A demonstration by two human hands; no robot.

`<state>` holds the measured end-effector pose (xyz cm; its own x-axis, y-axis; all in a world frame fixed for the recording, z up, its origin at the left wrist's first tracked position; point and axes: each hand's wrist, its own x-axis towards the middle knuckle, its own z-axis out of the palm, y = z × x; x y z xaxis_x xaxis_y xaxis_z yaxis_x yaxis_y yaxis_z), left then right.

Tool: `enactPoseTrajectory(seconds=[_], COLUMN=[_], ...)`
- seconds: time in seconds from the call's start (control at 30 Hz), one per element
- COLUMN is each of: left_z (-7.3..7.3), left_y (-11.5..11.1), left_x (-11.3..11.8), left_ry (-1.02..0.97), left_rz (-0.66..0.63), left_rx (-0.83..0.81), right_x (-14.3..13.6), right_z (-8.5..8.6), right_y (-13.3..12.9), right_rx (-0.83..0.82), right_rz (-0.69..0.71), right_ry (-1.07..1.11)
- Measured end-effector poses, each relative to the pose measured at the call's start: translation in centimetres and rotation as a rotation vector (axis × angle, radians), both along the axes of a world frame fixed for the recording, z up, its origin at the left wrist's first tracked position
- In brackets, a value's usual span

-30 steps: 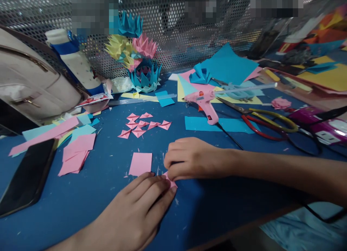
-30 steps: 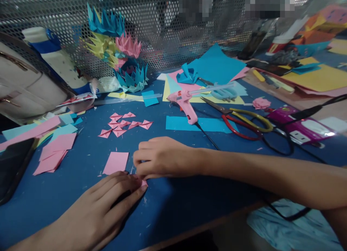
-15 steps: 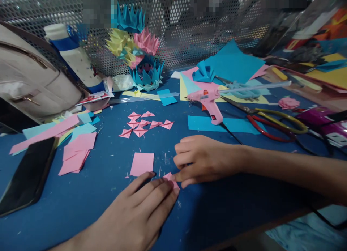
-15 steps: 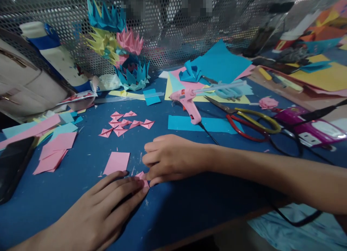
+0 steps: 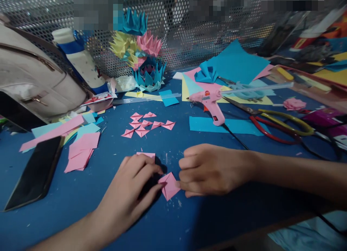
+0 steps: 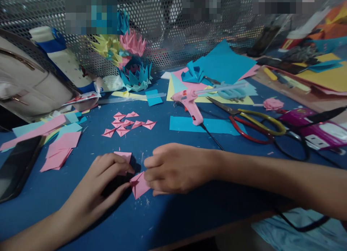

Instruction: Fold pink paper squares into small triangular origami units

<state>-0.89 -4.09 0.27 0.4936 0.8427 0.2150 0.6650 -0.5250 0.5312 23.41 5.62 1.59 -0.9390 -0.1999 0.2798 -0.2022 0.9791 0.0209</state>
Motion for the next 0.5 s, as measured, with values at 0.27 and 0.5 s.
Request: enactPoseTrajectory(seconds=[0.27, 0.5], left_z=[0.3, 0.9], left_y=[0.5, 1.0], left_x=[1.1, 1.7], left_ry=[0.047, 0.007], left_rz=[0.055, 0.067], left_rx=[-0.190, -0.221], right_x=[-0.6, -0.9], right_z=[-1.3, -0.5], right_y=[0.1, -0.8], right_rx=[-0.486, -0.701], right_rz=[-0.214, -0.400], right_ry=[0.041, -0.038])
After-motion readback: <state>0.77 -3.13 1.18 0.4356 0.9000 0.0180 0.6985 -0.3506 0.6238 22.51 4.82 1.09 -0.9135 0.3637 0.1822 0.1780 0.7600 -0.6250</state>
